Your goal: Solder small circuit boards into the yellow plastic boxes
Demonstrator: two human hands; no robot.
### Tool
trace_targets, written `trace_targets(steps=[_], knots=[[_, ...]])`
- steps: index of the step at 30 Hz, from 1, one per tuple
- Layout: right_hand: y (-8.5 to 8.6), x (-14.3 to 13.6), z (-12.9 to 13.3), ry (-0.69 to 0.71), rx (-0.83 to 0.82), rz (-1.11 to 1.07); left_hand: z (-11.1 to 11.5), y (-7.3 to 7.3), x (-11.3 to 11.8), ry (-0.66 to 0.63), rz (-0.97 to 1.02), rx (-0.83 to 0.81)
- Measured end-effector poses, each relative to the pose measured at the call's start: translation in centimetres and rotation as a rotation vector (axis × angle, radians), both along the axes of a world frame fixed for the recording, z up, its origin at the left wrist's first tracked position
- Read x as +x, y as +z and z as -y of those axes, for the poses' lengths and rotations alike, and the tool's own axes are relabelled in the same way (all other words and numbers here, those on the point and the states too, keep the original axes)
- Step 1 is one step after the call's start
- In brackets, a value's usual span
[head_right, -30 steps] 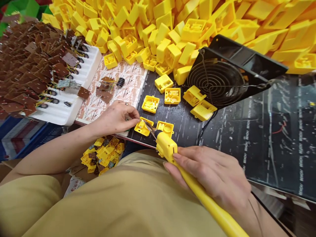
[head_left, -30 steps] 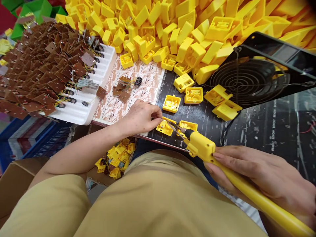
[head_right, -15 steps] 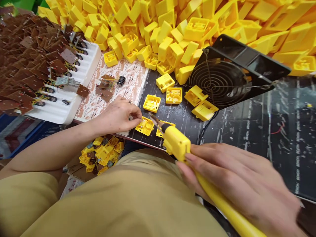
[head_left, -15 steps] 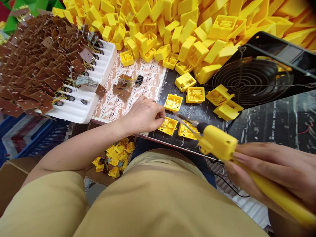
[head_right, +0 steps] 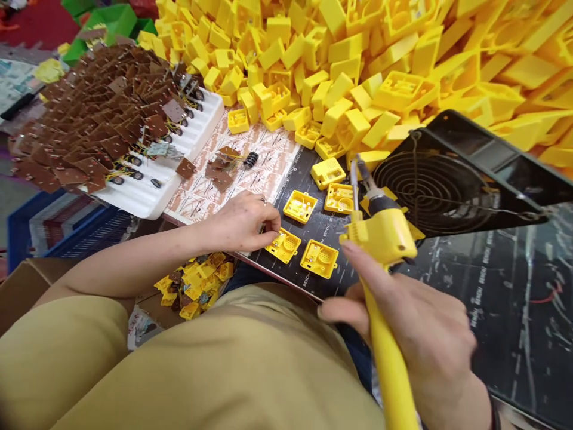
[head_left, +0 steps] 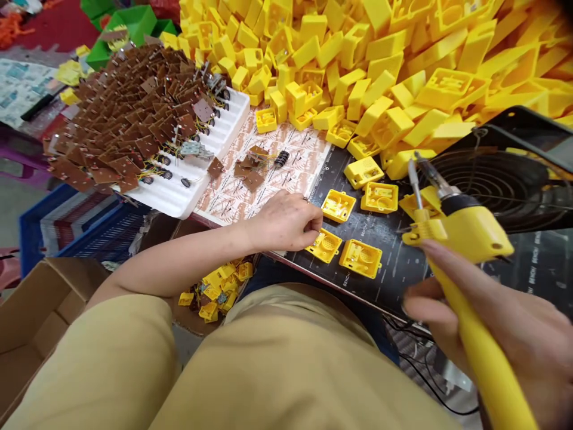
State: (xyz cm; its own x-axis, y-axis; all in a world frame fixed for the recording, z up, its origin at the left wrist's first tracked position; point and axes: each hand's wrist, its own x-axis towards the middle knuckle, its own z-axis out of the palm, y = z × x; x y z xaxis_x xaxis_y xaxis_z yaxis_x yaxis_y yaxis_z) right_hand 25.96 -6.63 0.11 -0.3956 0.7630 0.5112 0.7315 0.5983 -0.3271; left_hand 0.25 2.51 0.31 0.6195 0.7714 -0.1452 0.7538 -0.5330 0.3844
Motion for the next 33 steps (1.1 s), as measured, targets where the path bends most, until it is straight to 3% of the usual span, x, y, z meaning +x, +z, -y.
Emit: trace_targets(steps=[5, 8, 12, 15, 19, 21, 23, 27, 33], knots=[[-0.9, -1.3, -2.8, 0.049, 0.106, 0.113, -2.1, 1.3, -4.0, 0.201, 0.220, 0.112], [-1.9, -2.0, -4.9, 0.058, 0.114, 0.150, -5.4, 1.5, -6.7, 0.330, 0.099, 0.285], [-2.7, -4.1, -8.3, 0.135, 0.132, 0.194, -9.2, 0.3, -7.6, 0.325, 0.005, 0.231], [-2.8, -5.0, -9.4, 0.157, 0.127, 0.206, -10.5, 1.0, -7.5, 0.412, 0.283, 0.127], [-2.7, -4.8, -8.7, 0.151, 0.128, 0.181, -11.3, 4.5, -8.1, 0.381, 0.907, 0.141], [-2.9, -4.6, -8.4, 0.162, 0.126, 0.174, -11.7, 5.6, -8.0, 0.371, 1.074, 0.171], [-3.3, -4.3, -8.2, 0.157, 0.125, 0.166, -11.9, 5.6, -7.5, 0.446, 1.144, 0.042], [-3.9, -4.1, -8.1, 0.128, 0.110, 0.144, -11.1, 3.6, -5.4, 0.556, 1.078, -0.280], [-2.3, -3.7, -6.3, 0.106, 0.087, 0.052, -7.1, 1.2, -2.3, 0.324, 0.618, -0.359]])
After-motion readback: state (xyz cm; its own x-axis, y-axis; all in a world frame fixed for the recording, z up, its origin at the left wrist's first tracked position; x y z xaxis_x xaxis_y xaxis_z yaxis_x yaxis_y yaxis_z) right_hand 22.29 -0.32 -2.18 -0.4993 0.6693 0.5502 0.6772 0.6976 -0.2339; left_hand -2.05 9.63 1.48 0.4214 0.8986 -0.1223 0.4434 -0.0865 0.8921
